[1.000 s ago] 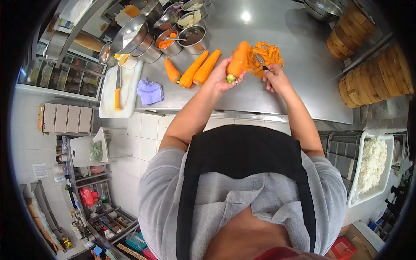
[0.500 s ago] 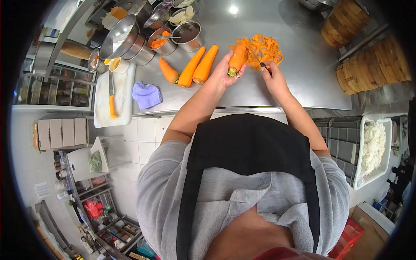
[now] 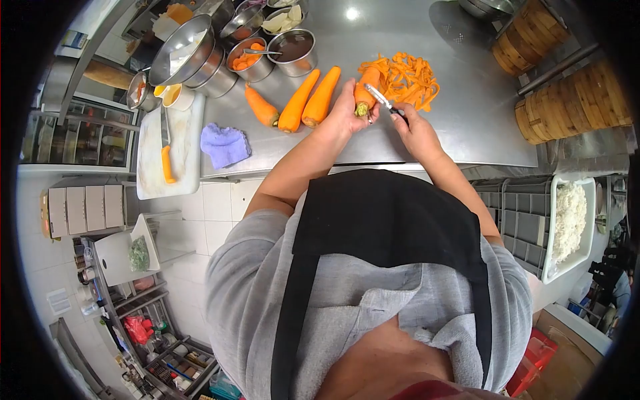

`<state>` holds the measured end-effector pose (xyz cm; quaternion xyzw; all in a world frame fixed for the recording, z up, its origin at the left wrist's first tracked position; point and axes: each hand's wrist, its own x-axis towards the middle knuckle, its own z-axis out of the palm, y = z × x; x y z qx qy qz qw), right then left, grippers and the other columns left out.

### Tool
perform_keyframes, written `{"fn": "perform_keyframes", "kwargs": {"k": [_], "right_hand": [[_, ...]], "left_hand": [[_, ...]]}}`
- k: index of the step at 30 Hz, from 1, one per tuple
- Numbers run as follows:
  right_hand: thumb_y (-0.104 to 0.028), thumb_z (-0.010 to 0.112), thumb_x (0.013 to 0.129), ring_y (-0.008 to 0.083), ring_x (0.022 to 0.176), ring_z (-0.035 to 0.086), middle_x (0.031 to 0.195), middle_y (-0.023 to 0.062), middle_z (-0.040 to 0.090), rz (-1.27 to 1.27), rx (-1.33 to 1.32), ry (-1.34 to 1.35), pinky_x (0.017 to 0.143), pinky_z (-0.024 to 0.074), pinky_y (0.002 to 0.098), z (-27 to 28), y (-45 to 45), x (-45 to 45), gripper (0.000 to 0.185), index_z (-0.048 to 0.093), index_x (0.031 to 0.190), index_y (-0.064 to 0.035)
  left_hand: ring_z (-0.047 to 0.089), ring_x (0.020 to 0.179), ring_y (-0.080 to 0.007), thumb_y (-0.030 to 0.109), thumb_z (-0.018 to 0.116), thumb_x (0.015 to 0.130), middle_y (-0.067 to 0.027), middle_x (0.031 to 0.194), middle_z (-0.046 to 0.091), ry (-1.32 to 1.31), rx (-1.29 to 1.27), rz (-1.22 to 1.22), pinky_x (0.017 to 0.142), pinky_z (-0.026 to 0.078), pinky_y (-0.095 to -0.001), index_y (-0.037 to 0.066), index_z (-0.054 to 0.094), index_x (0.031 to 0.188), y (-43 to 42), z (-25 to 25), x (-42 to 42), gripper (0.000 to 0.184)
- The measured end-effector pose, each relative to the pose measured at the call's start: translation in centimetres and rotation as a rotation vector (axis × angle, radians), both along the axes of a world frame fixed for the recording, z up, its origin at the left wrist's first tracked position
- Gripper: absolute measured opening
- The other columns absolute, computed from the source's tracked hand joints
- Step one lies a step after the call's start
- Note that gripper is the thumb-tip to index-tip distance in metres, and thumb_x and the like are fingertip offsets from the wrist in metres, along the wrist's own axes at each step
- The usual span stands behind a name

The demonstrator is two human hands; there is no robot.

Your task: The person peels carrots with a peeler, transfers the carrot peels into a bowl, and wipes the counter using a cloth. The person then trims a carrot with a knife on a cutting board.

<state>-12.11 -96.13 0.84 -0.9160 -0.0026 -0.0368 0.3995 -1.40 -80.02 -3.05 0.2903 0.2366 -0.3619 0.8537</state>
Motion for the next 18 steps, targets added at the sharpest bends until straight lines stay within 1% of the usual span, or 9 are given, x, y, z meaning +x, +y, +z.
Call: {"fn": "perform_keyframes", "kwargs": {"k": [3, 4, 5, 6, 8, 10, 13, 16, 18], "right_hand": [[-0.032, 0.054, 0.092, 0.0368, 0.088, 0.063, 0.096, 0.0179, 0.066, 0.05, -0.084, 0.007, 0.075, 0.0498, 0.0436, -0.4, 0.4, -0.3, 0.032, 0.056, 0.11, -0.0049], [-0.031, 0.053, 0.093, 0.037, 0.085, 0.063, 0.095, 0.0174, 0.065, 0.077, -0.113, -0.051, 0.072, 0.0501, 0.0438, -0.1, 0.6, -0.6, 0.029, 0.056, 0.106, -0.0049], [-0.031, 0.053, 0.093, 0.037, 0.085, 0.063, 0.095, 0.0174, 0.065, 0.074, -0.111, -0.05, 0.072, 0.0501, 0.0438, 0.2, 0.7, -0.8, 0.029, 0.056, 0.106, -0.0049], [-0.031, 0.053, 0.093, 0.0367, 0.083, 0.063, 0.093, 0.0173, 0.065, 0.081, -0.148, -0.059, 0.071, 0.0504, 0.0442, 0.6, 0.9, -1.1, 0.029, 0.056, 0.106, -0.0054], [-0.031, 0.052, 0.093, 0.0364, 0.082, 0.063, 0.091, 0.0172, 0.065, 0.088, -0.186, -0.068, 0.07, 0.0507, 0.0445, 0.4, 0.9, -1.1, 0.029, 0.056, 0.106, -0.0058], [-0.032, 0.05, 0.094, 0.0361, 0.078, 0.064, 0.089, 0.0169, 0.064, 0.098, -0.305, -0.144, 0.068, 0.0511, 0.0456, -0.6, 0.9, -0.8, 0.028, 0.057, 0.102, -0.006], [-0.033, 0.049, 0.094, 0.0364, 0.077, 0.064, 0.087, 0.0169, 0.064, 0.095, -0.325, -0.141, 0.066, 0.0513, 0.0465, -1.3, 1.2, -0.2, 0.028, 0.056, 0.097, -0.0059], [-0.032, 0.051, 0.094, 0.0383, 0.078, 0.062, 0.086, 0.0177, 0.064, 0.112, -0.303, -0.115, 0.065, 0.0492, 0.0471, -1.3, 1.3, 0.4, 0.027, 0.056, 0.098, -0.0062], [-0.033, 0.05, 0.094, 0.0379, 0.077, 0.063, 0.084, 0.018, 0.064, 0.115, -0.312, -0.081, 0.065, 0.0497, 0.0475, -1.2, 1.4, 0.8, 0.028, 0.056, 0.096, -0.006]], "left_hand": [[0.06, 0.078, -0.0234, 0.056, 0.041, 0.093, -0.0152, 0.097, 0.058, -0.048, 0.078, -0.015, 0.055, 0.05, -0.0291, 0.007, 0.052, 0.117, 0.1, 0.3, -0.2, 0.055], [0.059, 0.075, -0.023, 0.056, 0.043, 0.093, -0.013, 0.092, 0.058, -0.048, 0.08, -0.011, 0.054, 0.049, -0.0292, 0.008, 0.052, 0.115, 0.1, 0.4, -0.1, 0.053], [0.059, 0.072, -0.0226, 0.056, 0.044, 0.093, -0.0108, 0.088, 0.057, -0.047, 0.081, -0.006, 0.052, 0.048, -0.0293, 0.01, 0.052, 0.112, 0.0, 0.4, -0.2, 0.051], [0.059, 0.072, -0.0226, 0.056, 0.044, 0.093, -0.0108, 0.088, 0.057, -0.045, 0.082, -0.009, 0.052, 0.048, -0.0293, 0.01, 0.052, 0.112, -0.1, 0.4, -0.2, 0.051], [0.059, 0.079, -0.022, 0.057, 0.043, 0.092, -0.0122, 0.095, 0.058, -0.048, 0.119, 0.035, 0.051, 0.044, -0.0279, 0.01, 0.052, 0.116, -0.2, 0.6, -0.4, 0.053], [0.058, 0.078, -0.0218, 0.056, 0.043, 0.093, -0.0119, 0.093, 0.058, -0.06, 0.133, 0.049, 0.05, 0.042, -0.0279, 0.01, 0.051, 0.116, -0.3, 0.2, -0.5, 0.052], [0.057, 0.075, -0.0214, 0.054, 0.042, 0.094, -0.0117, 0.09, 0.057, -0.077, 0.156, 0.057, 0.047, 0.039, -0.0281, 0.01, 0.051, 0.115, -0.2, -0.1, -0.6, 0.049], [0.056, 0.072, -0.0211, 0.053, 0.041, 0.094, -0.0119, 0.087, 0.057, -0.085, 0.164, 0.055, 0.045, 0.038, -0.0281, 0.01, 0.052, 0.113, -0.1, -0.2, -0.4, 0.048], [0.055, 0.071, -0.021, 0.053, 0.041, 0.094, -0.0121, 0.085, 0.057, -0.091, 0.165, 0.056, 0.045, 0.037, -0.028, 0.01, 0.052, 0.111, 0.0, -0.2, -0.2, 0.047]]}}
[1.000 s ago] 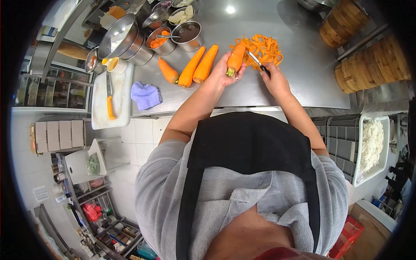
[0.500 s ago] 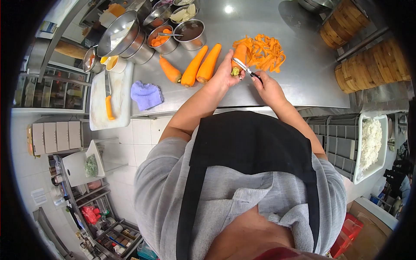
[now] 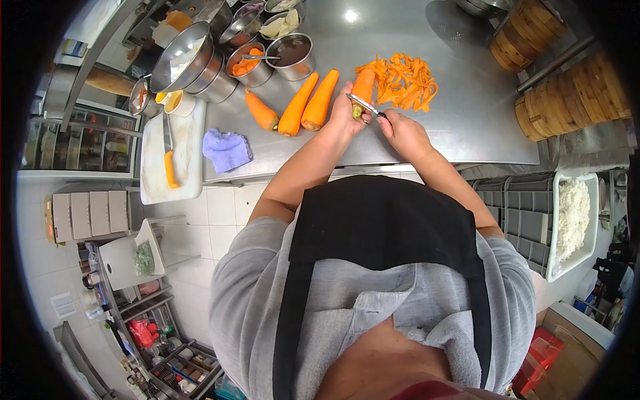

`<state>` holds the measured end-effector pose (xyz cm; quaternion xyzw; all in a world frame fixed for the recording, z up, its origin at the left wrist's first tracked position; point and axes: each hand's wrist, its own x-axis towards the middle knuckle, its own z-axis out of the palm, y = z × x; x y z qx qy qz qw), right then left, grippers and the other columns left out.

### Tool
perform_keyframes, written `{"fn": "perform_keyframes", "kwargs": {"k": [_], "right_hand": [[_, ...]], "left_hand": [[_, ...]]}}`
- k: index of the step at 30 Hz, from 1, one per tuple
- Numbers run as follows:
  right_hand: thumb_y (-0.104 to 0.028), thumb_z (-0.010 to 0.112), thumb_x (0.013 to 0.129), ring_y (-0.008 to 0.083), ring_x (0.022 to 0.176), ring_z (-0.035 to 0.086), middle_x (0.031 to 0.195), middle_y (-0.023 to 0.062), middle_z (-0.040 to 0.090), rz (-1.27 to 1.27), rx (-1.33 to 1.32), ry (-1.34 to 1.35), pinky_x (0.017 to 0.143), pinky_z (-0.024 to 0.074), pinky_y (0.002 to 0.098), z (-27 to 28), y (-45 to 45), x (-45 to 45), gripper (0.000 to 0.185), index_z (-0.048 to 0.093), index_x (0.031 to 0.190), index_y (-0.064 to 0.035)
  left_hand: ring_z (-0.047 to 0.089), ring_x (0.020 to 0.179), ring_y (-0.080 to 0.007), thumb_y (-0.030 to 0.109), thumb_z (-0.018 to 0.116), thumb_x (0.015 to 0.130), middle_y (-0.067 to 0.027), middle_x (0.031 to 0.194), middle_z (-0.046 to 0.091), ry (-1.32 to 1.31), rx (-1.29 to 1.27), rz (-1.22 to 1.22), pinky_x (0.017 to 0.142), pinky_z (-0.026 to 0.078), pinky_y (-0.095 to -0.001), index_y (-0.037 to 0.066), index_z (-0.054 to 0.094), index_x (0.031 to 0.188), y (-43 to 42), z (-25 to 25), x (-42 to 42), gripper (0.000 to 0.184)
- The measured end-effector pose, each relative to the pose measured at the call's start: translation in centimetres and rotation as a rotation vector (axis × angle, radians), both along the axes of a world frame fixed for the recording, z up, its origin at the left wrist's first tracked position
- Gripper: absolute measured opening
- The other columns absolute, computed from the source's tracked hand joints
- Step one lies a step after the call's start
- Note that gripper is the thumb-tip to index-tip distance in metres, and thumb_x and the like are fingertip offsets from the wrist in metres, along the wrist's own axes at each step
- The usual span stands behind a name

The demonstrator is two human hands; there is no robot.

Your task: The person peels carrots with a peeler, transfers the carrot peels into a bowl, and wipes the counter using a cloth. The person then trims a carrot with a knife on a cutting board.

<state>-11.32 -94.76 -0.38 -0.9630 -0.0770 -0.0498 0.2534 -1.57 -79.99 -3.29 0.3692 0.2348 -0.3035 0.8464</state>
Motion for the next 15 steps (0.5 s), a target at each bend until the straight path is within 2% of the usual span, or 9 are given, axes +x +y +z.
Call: {"fn": "perform_keyframes", "kwargs": {"k": [2, 6, 8, 10, 11, 13, 14, 15], "right_hand": [[-0.035, 0.048, 0.094, 0.0375, 0.077, 0.063, 0.082, 0.0182, 0.064, -0.001, -0.012, 0.036, 0.065, 0.0503, 0.048, 0.1, 0.2, 0.3, 0.03, 0.055, 0.095, -0.0059], [-0.037, 0.048, 0.094, 0.0392, 0.077, 0.063, 0.079, 0.0198, 0.064, -0.042, 0.035, 0.003, 0.068, 0.049, 0.0492, -0.3, 0.1, 1.9, 0.035, 0.058, 0.091, -0.0036], [-0.037, 0.047, 0.094, 0.0399, 0.078, 0.062, 0.078, 0.0204, 0.064, -0.098, 0.052, 0.029, 0.07, 0.0486, 0.0495, -1.9, -1.3, 4.6, 0.036, 0.059, 0.09, -0.0027], [-0.038, 0.048, 0.094, 0.0324, 0.069, 0.063, 0.07, 0.0156, 0.062, -0.173, 0.221, -0.112, 0.061, 0.0474, 0.0438, -5.5, -4.5, 7.8, 0.038, 0.058, 0.088, -0.0011], [-0.038, 0.048, 0.094, 0.0324, 0.069, 0.063, 0.07, 0.0156, 0.062, -0.174, 0.226, -0.118, 0.061, 0.0474, 0.0438, -5.0, -5.1, 7.9, 0.038, 0.058, 0.088, -0.0011], [-0.04, 0.048, 0.095, 0.0215, 0.061, 0.057, 0.063, 0.0073, 0.056, -0.208, 0.583, 0.416, 0.057, 0.045, 0.0371, -2.5, -5.7, 6.7, 0.042, 0.058, 0.087, 0.0002], [-0.041, 0.047, 0.095, 0.0141, 0.058, 0.048, 0.062, 0.0013, 0.051, -0.247, 0.643, 0.501, 0.054, 0.0415, 0.0318, -1.4, -5.0, 5.3, 0.043, 0.057, 0.087, 0.0001], [-0.041, 0.047, 0.095, 0.0141, 0.058, 0.048, 0.062, 0.0013, 0.051, -0.25, 0.639, 0.496, 0.054, 0.0415, 0.0318, -1.3, -4.2, 4.0, 0.043, 0.057, 0.087, 0.0001]], "left_hand": [[0.048, 0.055, -0.0195, 0.055, 0.04, 0.093, -0.0139, 0.076, 0.055, 0.011, -0.013, 0.004, 0.043, 0.036, -0.0274, 0.012, 0.053, 0.104, 0.1, -0.2, 0.3, 0.046], [0.048, 0.054, -0.019, 0.055, 0.04, 0.093, -0.0129, 0.074, 0.055, 0.026, 0.054, 0.024, 0.042, 0.036, -0.0275, 0.012, 0.053, 0.102, 0.3, 0.2, 0.4, 0.046], [0.047, 0.053, -0.0182, 0.056, 0.039, 0.093, -0.0121, 0.073, 0.054, -0.029, 0.081, -0.065, 0.042, 0.036, -0.027, 0.011, 0.053, 0.101, 0.1, -0.1, -0.3, 0.048], [0.047, 0.053, -0.018, 0.055, 0.04, 0.093, -0.0127, 0.075, 0.055, -0.055, 0.043, -0.097, 0.042, 0.036, -0.026, 0.011, 0.053, 0.104, 0.2, -0.5, -1.7, 0.047], [0.047, 0.054, -0.0178, 0.053, 0.041, 0.094, -0.0132, 0.077, 0.055, -0.082, 0.004, -0.13, 0.043, 0.036, -0.025, 0.011, 0.053, 0.107, 0.3, -0.5, -1.8, 0.045], [0.047, 0.053, -0.0175, 0.054, 0.04, 0.094, -0.0132, 0.076, 0.055, -0.088, 0.009, -0.133, 0.043, 0.036, -0.0245, 0.012, 0.053, 0.107, 0.6, -0.7, -1.6, 0.047], [0.047, 0.053, -0.0175, 0.055, 0.04, 0.094, -0.0128, 0.076, 0.055, -0.055, 0.011, -0.126, 0.043, 0.036, -0.0243, 0.011, 0.053, 0.106, 0.7, -0.6, -1.4, 0.048], [0.047, 0.052, -0.0174, 0.056, 0.039, 0.094, -0.0125, 0.075, 0.055, -0.026, 0.008, -0.119, 0.043, 0.036, -0.0241, 0.011, 0.053, 0.105, 0.6, -0.5, -1.3, 0.049]]}}
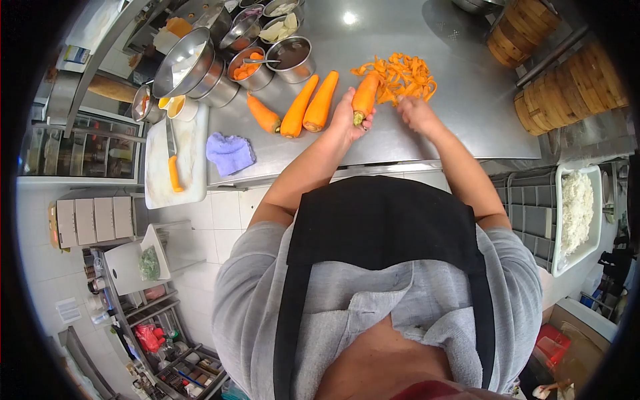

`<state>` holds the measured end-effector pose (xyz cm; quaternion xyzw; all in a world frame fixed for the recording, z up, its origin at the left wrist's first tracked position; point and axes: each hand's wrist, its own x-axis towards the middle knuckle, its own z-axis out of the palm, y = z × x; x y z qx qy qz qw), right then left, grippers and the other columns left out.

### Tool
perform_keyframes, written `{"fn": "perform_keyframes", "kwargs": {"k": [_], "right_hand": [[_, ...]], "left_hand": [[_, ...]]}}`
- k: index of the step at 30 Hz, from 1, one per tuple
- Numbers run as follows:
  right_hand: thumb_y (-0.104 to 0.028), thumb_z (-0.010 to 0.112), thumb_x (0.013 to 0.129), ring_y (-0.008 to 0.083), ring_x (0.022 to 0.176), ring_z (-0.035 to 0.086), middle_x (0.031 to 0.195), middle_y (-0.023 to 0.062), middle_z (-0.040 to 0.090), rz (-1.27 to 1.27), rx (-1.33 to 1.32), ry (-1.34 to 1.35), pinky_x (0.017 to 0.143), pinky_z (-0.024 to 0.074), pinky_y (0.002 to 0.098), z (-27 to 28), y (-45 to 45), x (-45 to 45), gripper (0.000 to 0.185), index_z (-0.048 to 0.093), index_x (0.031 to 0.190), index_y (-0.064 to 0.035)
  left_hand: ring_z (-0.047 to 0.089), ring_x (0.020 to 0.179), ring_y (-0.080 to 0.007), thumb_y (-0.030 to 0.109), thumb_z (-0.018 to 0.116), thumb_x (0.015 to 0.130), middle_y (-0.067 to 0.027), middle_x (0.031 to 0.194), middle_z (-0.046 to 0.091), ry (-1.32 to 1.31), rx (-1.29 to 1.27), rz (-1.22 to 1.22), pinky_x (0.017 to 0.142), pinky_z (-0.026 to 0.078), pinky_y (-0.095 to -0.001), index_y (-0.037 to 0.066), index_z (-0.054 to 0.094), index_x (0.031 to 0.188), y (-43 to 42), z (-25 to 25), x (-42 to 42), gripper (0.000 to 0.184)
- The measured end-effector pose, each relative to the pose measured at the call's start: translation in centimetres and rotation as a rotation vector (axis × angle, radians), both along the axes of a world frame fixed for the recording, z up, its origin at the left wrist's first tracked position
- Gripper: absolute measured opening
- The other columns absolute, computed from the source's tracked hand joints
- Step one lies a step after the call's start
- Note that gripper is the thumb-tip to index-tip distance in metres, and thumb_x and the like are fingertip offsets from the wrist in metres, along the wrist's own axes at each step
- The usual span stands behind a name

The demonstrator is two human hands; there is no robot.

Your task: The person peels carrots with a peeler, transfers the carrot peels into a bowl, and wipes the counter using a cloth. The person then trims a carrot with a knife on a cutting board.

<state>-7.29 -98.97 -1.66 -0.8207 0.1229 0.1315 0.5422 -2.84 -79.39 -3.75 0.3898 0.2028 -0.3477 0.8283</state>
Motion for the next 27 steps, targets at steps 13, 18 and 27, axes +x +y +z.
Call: {"fn": "perform_keyframes", "kwargs": {"k": [13, 18, 27], "right_hand": [[-0.04, 0.043, 0.096, 0.0396, 0.085, 0.061, 0.087, 0.0197, 0.064, 0.175, -0.632, -0.31, 0.074, 0.0476, 0.0483, 2.3, 3.0, -1.6, 0.038, 0.058, 0.094, -0.0051], [-0.042, 0.04, 0.096, 0.0378, 0.093, 0.062, 0.097, 0.0206, 0.066, 0.146, -0.676, -0.241, 0.081, 0.0473, 0.0476, 0.4, 1.1, 4.9, 0.043, 0.062, 0.104, -0.0059], [-0.04, 0.041, 0.095, 0.0403, 0.095, 0.061, 0.101, 0.0233, 0.064, 0.034, -0.61, -0.221, 0.084, 0.0471, 0.0481, 0.4, 1.8, 3.1, 0.046, 0.062, 0.103, -0.0008]], "left_hand": [[0.047, 0.049, -0.0176, 0.059, 0.041, 0.091, -0.0102, 0.07, 0.054, -0.039, 0.064, -0.021, 0.039, 0.034, -0.0248, 0.01, 0.053, 0.098, 0.0, 0.1, -0.6, 0.051], [0.045, 0.05, -0.0167, 0.058, 0.04, 0.092, -0.0114, 0.074, 0.054, -0.038, 0.037, -0.049, 0.041, 0.032, -0.0248, 0.011, 0.052, 0.103, 0.4, 0.0, -0.8, 0.05], [0.061, 0.066, -0.0225, 0.053, 0.044, 0.094, -0.0129, 0.082, 0.058, -0.095, -0.036, -0.068, 0.058, 0.057, -0.0313, 0.007, 0.053, 0.108, 0.5, 1.6, -0.3, 0.048]]}}
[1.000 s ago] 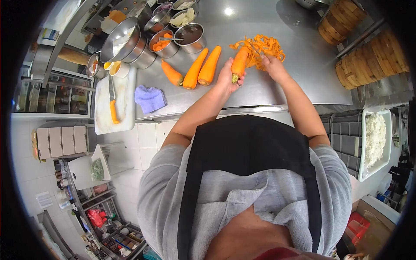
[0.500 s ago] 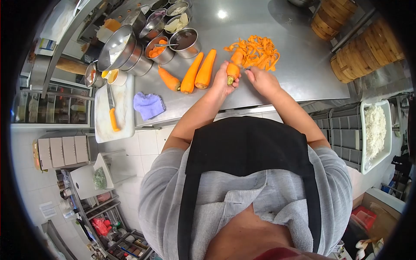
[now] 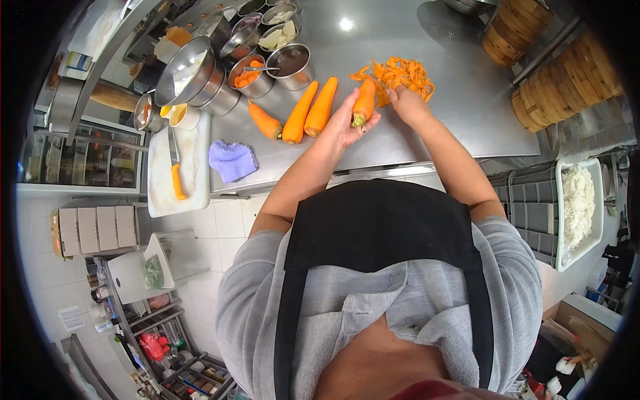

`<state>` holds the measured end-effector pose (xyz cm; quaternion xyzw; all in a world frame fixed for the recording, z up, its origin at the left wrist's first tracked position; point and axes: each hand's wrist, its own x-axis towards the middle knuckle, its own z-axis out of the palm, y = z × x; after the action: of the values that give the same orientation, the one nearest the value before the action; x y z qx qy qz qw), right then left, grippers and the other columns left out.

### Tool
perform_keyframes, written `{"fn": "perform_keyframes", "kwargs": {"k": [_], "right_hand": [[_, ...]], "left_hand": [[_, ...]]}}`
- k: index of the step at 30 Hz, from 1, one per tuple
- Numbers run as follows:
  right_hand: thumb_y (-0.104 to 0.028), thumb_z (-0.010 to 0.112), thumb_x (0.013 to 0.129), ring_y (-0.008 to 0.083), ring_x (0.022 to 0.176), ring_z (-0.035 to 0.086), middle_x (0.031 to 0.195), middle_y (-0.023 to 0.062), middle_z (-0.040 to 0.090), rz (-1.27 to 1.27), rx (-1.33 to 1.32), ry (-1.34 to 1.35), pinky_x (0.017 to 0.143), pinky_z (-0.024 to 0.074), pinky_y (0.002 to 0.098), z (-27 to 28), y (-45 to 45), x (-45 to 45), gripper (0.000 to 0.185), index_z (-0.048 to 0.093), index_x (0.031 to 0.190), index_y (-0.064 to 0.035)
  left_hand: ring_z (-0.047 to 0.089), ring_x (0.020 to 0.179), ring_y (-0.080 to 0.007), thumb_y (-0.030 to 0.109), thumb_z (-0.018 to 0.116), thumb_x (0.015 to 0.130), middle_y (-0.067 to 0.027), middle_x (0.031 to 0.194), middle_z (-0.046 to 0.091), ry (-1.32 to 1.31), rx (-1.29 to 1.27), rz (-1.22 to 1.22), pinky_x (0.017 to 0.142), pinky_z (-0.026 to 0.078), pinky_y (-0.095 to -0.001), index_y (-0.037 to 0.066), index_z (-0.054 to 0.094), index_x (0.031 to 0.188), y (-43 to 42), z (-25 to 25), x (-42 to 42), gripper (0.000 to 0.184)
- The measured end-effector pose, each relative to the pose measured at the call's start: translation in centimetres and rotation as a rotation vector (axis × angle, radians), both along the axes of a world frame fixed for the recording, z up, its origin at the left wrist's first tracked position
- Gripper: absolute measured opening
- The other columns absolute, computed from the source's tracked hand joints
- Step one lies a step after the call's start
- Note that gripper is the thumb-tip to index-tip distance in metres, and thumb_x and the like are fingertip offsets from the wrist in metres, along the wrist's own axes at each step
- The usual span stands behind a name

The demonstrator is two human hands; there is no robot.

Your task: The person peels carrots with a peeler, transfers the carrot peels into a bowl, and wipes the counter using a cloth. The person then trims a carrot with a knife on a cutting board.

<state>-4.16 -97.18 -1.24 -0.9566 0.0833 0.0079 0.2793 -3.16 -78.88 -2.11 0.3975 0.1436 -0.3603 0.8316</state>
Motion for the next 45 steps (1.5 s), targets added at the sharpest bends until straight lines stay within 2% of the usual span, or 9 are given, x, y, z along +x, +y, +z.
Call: {"fn": "perform_keyframes", "kwargs": {"k": [7, 12, 18, 25, 28, 31, 35, 40, 45], "right_hand": [[-0.037, 0.045, 0.094, 0.0417, 0.081, 0.062, 0.083, 0.022, 0.064, 0.117, 0.063, -0.129, 0.072, 0.0483, 0.0506, 2.5, 2.4, -8.1, 0.037, 0.054, 0.092, -0.0015], [-0.037, 0.045, 0.095, 0.0422, 0.074, 0.061, 0.076, 0.0209, 0.063, 0.201, -0.064, -0.183, 0.064, 0.0473, 0.0499, 2.8, 2.2, -9.1, 0.034, 0.051, 0.09, -0.0045], [-0.039, 0.045, 0.095, 0.0403, 0.078, 0.062, 0.08, 0.0195, 0.064, 0.191, -0.024, -0.115, 0.067, 0.0478, 0.0496, 2.4, 2.3, -6.9, 0.036, 0.054, 0.09, -0.0049], [-0.044, 0.04, 0.095, 0.037, 0.085, 0.063, 0.089, 0.0189, 0.066, 0.173, -0.086, -0.1, 0.073, 0.0488, 0.0467, 1.0, 1.4, 1.0, 0.043, 0.061, 0.098, -0.0068], [-0.044, 0.036, 0.096, 0.0363, 0.091, 0.063, 0.096, 0.0177, 0.067, 0.086, -0.074, 0.13, 0.08, 0.0483, 0.0463, 1.5, 0.9, 3.7, 0.047, 0.061, 0.101, -0.0058], [-0.044, 0.035, 0.097, 0.0371, 0.092, 0.063, 0.096, 0.0177, 0.067, 0.034, -0.16, 0.114, 0.08, 0.0483, 0.0467, 0.0, -0.4, 4.6, 0.047, 0.061, 0.102, -0.0042], [-0.043, 0.038, 0.096, 0.0363, 0.099, 0.061, 0.103, 0.0202, 0.065, -0.017, -0.07, 0.064, 0.085, 0.047, 0.046, -0.5, -0.1, 1.3, 0.046, 0.061, 0.108, -0.0044], [-0.041, 0.045, 0.094, 0.039, 0.083, 0.063, 0.087, 0.02, 0.066, 0.145, 0.029, -0.037, 0.073, 0.0487, 0.0494, 2.5, 2.4, -6.6, 0.039, 0.057, 0.095, -0.0034], [-0.039, 0.048, 0.094, 0.0409, 0.073, 0.062, 0.077, 0.0197, 0.063, 0.21, -0.064, -0.18, 0.063, 0.049, 0.0488, 2.4, 2.6, -9.0, 0.035, 0.051, 0.089, -0.0048]], "left_hand": [[0.059, 0.069, -0.0213, 0.052, 0.044, 0.094, -0.0129, 0.084, 0.058, 0.079, -0.011, 0.066, 0.051, 0.052, -0.0284, 0.007, 0.053, 0.107, -1.1, -0.6, 1.3, 0.048], [0.056, 0.064, -0.02, 0.05, 0.039, 0.096, -0.012, 0.082, 0.056, 0.135, 0.032, 0.156, 0.044, 0.043, -0.0258, 0.008, 0.051, 0.107, -1.8, -0.1, 0.6, 0.045], [0.049, 0.059, -0.0185, 0.046, 0.037, 0.096, -0.0116, 0.08, 0.055, 0.077, 0.046, 0.193, 0.042, 0.036, -0.0232, 0.009, 0.051, 0.105, -1.7, 0.6, -0.4, 0.041], [0.049, 0.059, -0.0175, 0.046, 0.038, 0.096, -0.0115, 0.079, 0.054, 0.065, 0.032, 0.099, 0.043, 0.036, -0.023, 0.008, 0.052, 0.102, -1.0, -1.0, 0.2, 0.041], [0.048, 0.058, -0.0167, 0.047, 0.039, 0.095, -0.0114, 0.078, 0.054, 0.058, 0.066, 0.082, 0.043, 0.037, -0.0225, 0.007, 0.052, 0.103, -0.8, -0.9, 0.2, 0.043], [0.049, 0.058, -0.0168, 0.048, 0.038, 0.095, -0.0124, 0.079, 0.055, 0.052, 0.056, 0.079, 0.045, 0.039, -0.0222, 0.006, 0.052, 0.106, -0.1, -1.3, -0.2, 0.046], [0.056, 0.067, -0.02, 0.049, 0.038, 0.096, -0.014, 0.086, 0.058, -0.012, 0.067, 0.029, 0.051, 0.049, -0.0268, 0.004, 0.053, 0.11, 0.5, -2.2, 0.2, 0.049], [0.06, 0.075, -0.0226, 0.045, 0.038, 0.097, -0.0137, 0.089, 0.059, 0.078, 0.039, 0.17, 0.058, 0.055, -0.0327, 0.004, 0.052, 0.114, -0.6, -0.6, 0.5, 0.046], [0.058, 0.076, -0.0223, 0.042, 0.036, 0.097, -0.0134, 0.09, 0.058, 0.126, 0.089, 0.166, 0.054, 0.048, -0.0291, 0.005, 0.053, 0.11, -1.2, -0.1, 0.7, 0.043]]}}
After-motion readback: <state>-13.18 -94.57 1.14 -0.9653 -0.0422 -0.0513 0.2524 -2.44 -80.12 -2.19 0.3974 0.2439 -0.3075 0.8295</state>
